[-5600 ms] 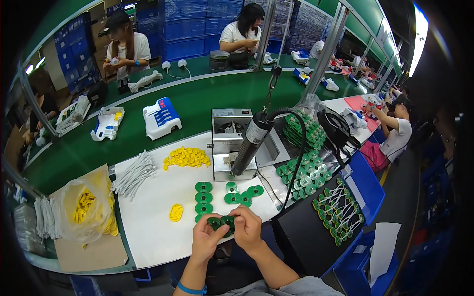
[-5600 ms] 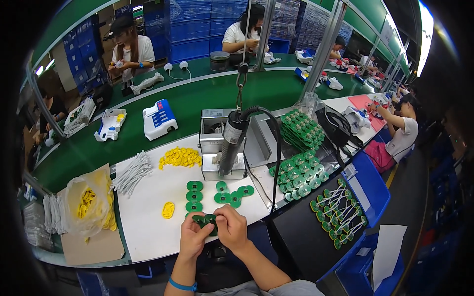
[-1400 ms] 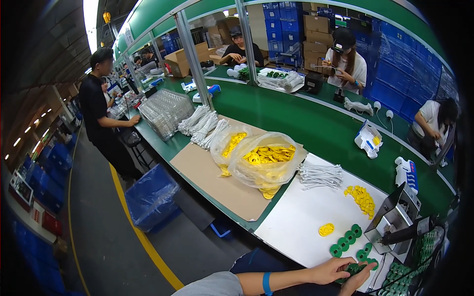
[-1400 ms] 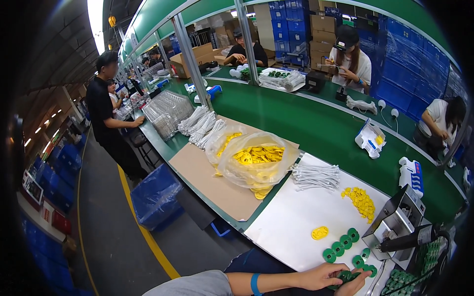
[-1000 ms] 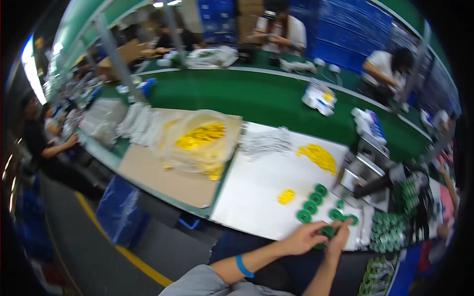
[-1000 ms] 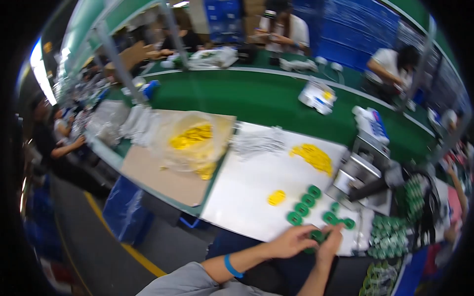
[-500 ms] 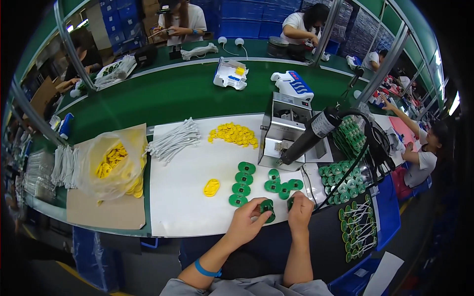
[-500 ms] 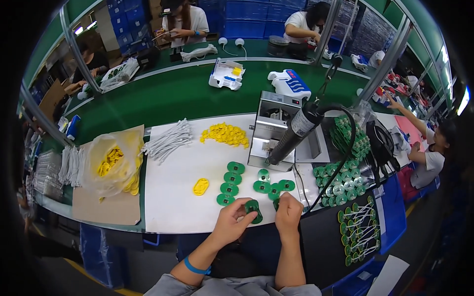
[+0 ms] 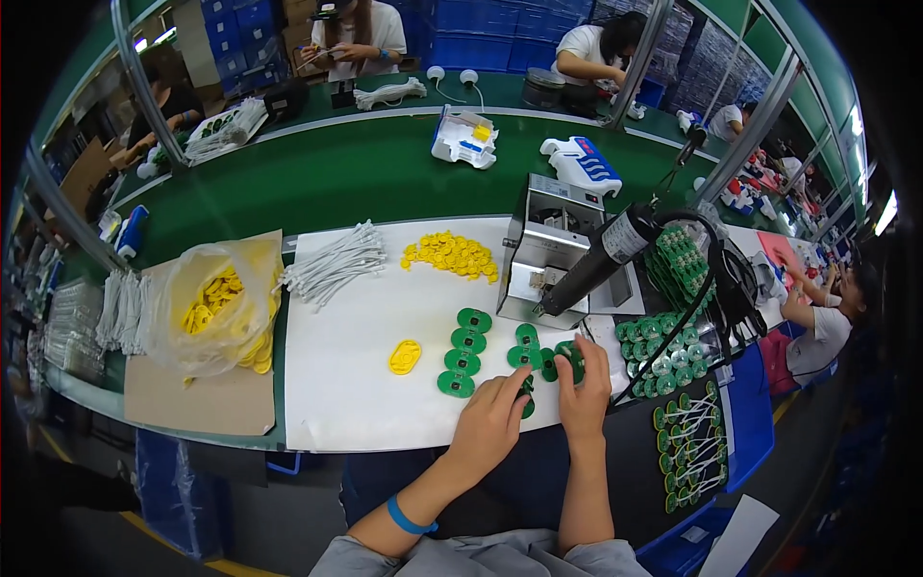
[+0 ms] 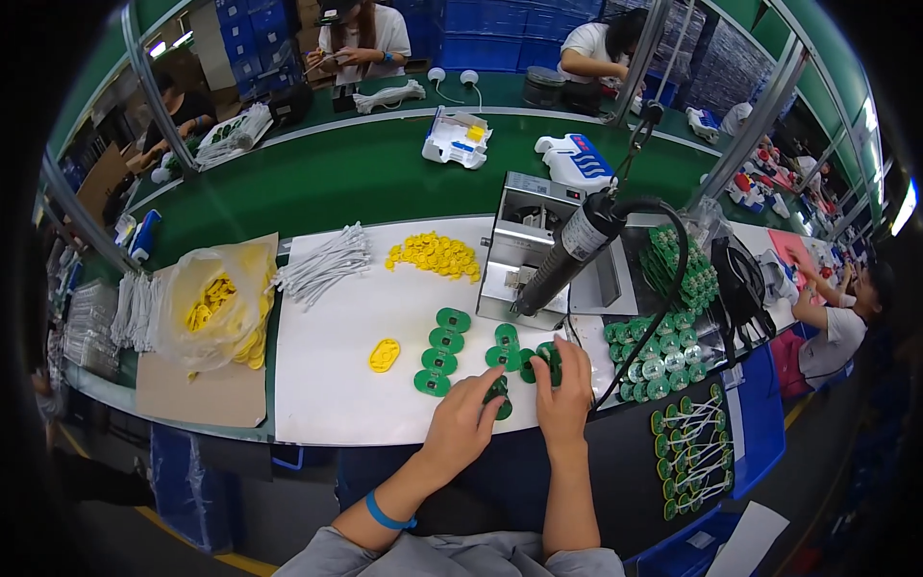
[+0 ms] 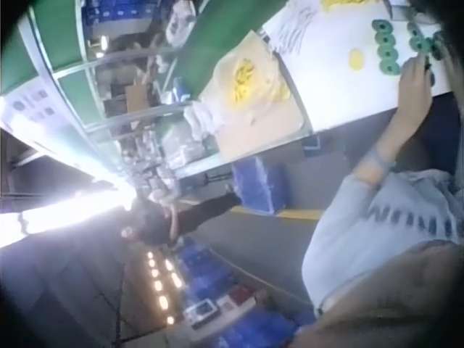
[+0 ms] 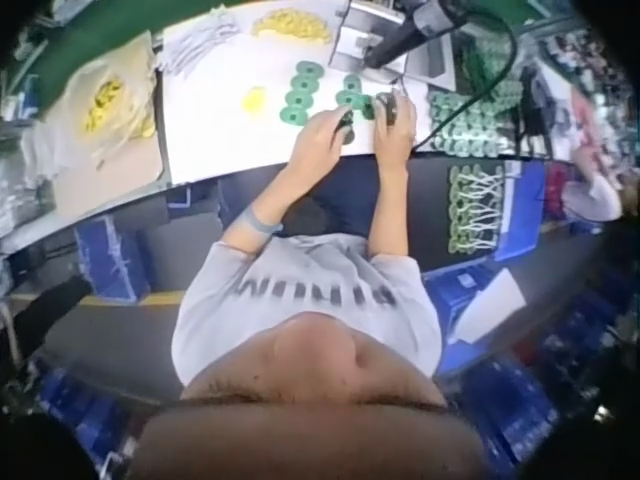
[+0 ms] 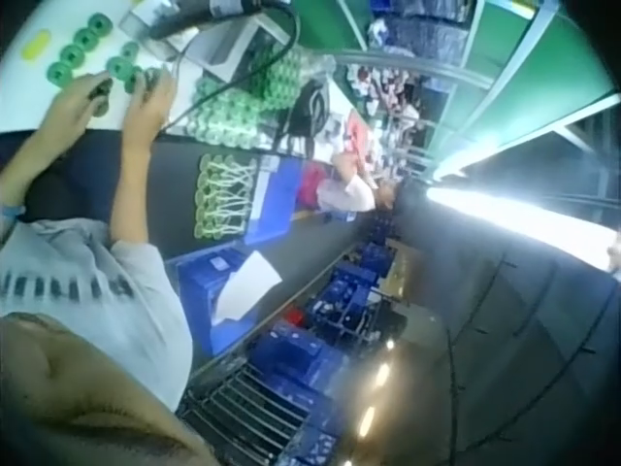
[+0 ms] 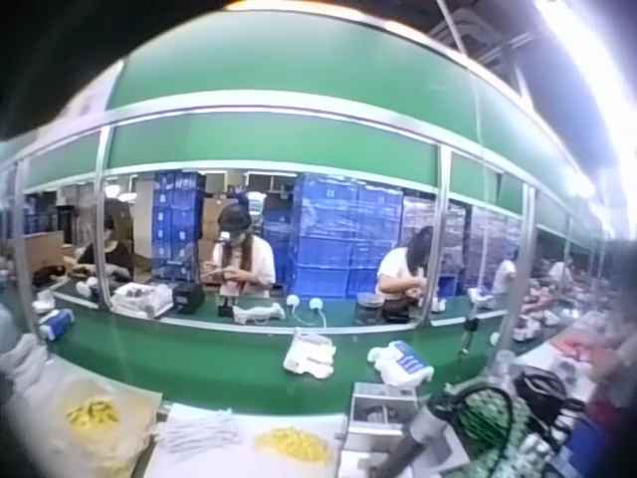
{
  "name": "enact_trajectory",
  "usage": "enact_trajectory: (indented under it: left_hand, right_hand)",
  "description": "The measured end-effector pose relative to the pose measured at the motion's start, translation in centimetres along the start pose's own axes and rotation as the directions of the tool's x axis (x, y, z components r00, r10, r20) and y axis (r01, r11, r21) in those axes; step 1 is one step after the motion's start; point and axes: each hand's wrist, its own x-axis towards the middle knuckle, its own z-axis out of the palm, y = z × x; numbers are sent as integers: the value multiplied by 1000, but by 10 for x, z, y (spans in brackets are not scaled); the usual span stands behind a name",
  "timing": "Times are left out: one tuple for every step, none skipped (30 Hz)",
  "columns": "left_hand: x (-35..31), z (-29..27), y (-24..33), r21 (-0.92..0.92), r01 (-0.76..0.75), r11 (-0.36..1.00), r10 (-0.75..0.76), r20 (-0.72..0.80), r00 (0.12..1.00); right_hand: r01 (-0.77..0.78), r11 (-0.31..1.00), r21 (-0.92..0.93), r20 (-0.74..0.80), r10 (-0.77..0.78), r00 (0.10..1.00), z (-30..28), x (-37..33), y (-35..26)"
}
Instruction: The recorder is seen assembling small green circuit board components onto yellow circular bases and using a hand-held tool for processing on a factory assembly line.
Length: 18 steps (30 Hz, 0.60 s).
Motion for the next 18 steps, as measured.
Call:
enact_trajectory:
  left_hand:
    - [7,4,1,38,11,999,-12,11,1000]
    - [10,5,1,42,19,999,-19,11,1000]
    - [15,6,1,80,9,997,-10,14,1000]
    - [18,7,2,119,-1,993,-1,18,1000]
    - [24,12,2,131,3,991,-4,12,1000]
    - [29,18,1,117,-9,993,11,-13,1000]
    - [34,23,2,107,-21,994,25,-37,999]
    - [37,28,3,108,-8,994,13,-53,999]
    - [38,30,4,128,-5,992,12,-58,998]
    - [37,28,5,119,-39,992,49,-85,995]
    - [36,27,6,110,-76,991,88,-115,989]
    - [34,23,10,47,-52,998,59,-150,987]
    - [31,16,14,78,-70,995,82,-166,983]
    - [23,6,23,104,-79,991,96,-175,980]
    - [14,-11,33,178,-71,981,102,-169,980]
    - [3,-27,46,226,-54,973,93,-167,981]
    - [-7,-44,62,274,-40,961,90,-170,981]
    - [-16,-58,78,301,9,953,32,-131,991]
  right_hand:
    - [-40,999,6,-22,40,999,0,5,2]
    - [-43,999,10,-15,44,999,0,5,4]
    - [-49,998,46,-21,50,999,0,4,5]
    - [-54,995,83,-26,57,998,-1,4,7]
    - [-17,999,47,-11,17,1000,-5,6,9]
    - [21,1000,13,5,-21,1000,-10,9,11]
    - [16,999,28,12,-17,1000,-14,11,13]
    - [47,999,23,3,-47,999,-17,11,15]
    - [78,997,20,-5,-78,997,-18,9,17]
    - [126,991,33,-14,-126,992,-20,3,19]
    - [171,985,26,6,-171,985,-22,-5,16]
    - [227,973,33,26,-228,973,-25,-11,11]
    - [280,956,86,25,-283,959,-24,-20,3]
    - [311,946,87,110,-319,941,-34,-37,-5]
    - [343,934,100,190,-356,915,-41,-51,-27]
    - [305,947,100,247,-321,914,-50,-68,-54]
    - [318,946,63,293,-322,900,-61,-79,-80]
    - [340,940,29,337,-329,882,-73,-86,-102]
